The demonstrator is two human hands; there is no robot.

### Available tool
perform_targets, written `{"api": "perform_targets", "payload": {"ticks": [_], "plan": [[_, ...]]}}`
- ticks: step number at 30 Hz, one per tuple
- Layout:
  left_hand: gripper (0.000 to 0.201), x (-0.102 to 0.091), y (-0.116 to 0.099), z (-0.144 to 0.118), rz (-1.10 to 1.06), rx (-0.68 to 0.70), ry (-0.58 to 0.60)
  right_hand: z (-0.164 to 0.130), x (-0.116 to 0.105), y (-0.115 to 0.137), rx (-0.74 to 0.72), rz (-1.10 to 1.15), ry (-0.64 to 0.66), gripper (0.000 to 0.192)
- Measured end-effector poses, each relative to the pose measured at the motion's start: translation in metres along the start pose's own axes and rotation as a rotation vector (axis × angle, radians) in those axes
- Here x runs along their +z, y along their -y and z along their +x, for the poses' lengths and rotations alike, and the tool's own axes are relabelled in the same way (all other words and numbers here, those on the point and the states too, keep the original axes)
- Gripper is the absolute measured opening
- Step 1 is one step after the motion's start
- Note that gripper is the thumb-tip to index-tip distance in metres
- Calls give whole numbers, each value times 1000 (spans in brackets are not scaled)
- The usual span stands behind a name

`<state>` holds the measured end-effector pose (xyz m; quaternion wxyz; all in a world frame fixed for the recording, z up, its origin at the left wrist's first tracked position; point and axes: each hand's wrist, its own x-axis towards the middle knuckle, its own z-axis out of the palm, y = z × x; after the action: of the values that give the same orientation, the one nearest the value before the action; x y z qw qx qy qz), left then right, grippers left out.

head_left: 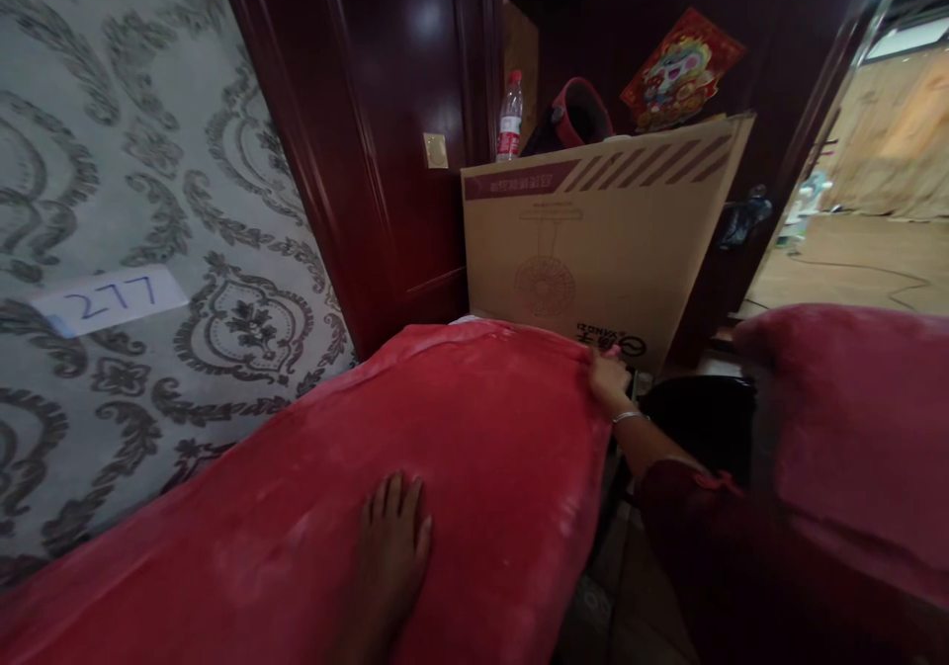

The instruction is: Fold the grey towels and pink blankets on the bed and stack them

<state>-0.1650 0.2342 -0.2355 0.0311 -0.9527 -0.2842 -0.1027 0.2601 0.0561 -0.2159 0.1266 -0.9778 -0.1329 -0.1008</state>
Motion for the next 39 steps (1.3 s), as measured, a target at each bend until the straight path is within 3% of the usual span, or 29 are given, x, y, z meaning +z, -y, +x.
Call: {"api": "perform_targets", "payload": {"ticks": [8, 16, 19, 22, 25, 27, 31, 39], "plan": [[49, 3, 1, -4, -35, -15, -8, 21, -17, -10, 59, -57, -82, 42], [46, 0, 0, -5, -102, 86, 30, 18, -2, -10, 132, -61, -52, 45], [46, 1, -1, -6, -95, 100, 6, 17, -7, 10, 75, -39, -112, 51], [45, 3, -1, -6, -98, 102, -24, 7, -7, 44, -165, 45, -145, 55], [46, 5, 1, -6, -88, 105, -16, -8, 5, 77, -425, 142, 57, 53], [47, 6, 1, -6, -77, 104, 4, -11, 15, 91, -503, 188, 199, 43], [46, 13, 4, -7, -77, 99, -1, 13, 22, 110, -410, 215, 253, 26], [46, 46, 23, -13, -59, 181, -125, 93, 32, 167, -216, 374, 163, 61]]}}
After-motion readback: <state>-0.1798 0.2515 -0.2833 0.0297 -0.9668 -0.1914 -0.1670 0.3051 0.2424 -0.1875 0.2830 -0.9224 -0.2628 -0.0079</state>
